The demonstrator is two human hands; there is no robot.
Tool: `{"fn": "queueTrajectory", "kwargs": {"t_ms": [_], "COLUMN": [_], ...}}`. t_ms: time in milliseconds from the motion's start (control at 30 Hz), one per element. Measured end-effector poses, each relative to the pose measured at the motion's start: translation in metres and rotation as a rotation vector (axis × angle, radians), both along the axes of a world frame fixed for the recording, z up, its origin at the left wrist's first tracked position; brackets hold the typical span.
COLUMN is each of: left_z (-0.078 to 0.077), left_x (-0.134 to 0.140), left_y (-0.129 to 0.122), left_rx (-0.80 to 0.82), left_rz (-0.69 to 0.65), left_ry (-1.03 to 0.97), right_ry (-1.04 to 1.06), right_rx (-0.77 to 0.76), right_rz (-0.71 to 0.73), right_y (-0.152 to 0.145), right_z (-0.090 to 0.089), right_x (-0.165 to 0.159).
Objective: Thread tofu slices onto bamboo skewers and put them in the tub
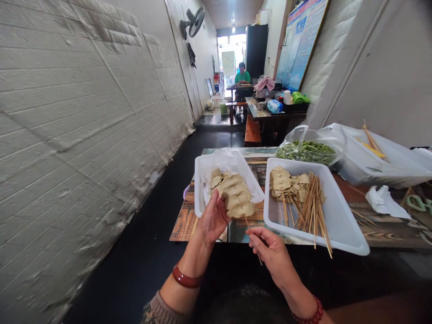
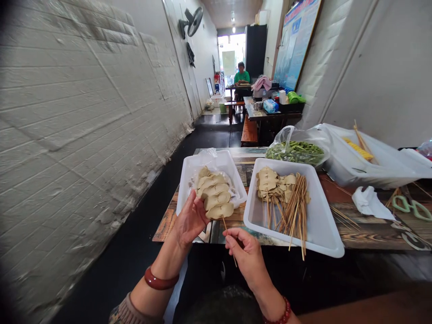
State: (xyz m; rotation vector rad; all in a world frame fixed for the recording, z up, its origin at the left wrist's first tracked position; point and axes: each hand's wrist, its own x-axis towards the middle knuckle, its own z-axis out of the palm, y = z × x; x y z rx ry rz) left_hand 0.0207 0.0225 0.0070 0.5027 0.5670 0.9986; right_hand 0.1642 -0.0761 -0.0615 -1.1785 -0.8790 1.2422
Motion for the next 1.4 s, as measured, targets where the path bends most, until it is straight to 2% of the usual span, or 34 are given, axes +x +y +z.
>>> {"fn": "queueTrajectory", "kwargs": {"t_ms": [100,300,433,567,800,933,1100,1400], "left_z": [-0.007,-0.019,-0.012,-0.007,-0.011,-0.005,0.005,0.003], "left_x": [-0.001,0.002,0.008,0.013,0.017,0.017,0.017,0.032], "left_y": [-0.002,-0.010,-0.012,-0.011,-0.012,-0.009,-0.001,-0.008], "left_rx": [0.038,0.064,0.136,0.119,0.110,0.150,0.212,0.173], "left_rz": [-0.025,-0.011,0.027,0.069,0.118,0.099,0.060,0.150], "left_ry": [-0.018,0.050,0.105,0.141,0.171,0.139,0.247,0.334], "right_ry": [0.074,0.095,0.130,0.136,0.141,0.145,0.129,0.145], "right_rx": [-0.030,0.054,0.051,0.045,0.060,0.072,0.055,0.014], "right_rz": [-0.049,-0.110,-0.105,-0.115,-0.131,-0.110,-0.050,-0.050], "right_y": [0.002,0.007,0.008,0.009,0.011,0.010,0.010,0.008], "right_z": [0.005,0.015,0.016,0.014,0.017,0.018,0.020,0.021], "right_x": [-0.001,-0.002,-0.002,-0.004,-0.004,-0.005,-0.010,-0.006]}}
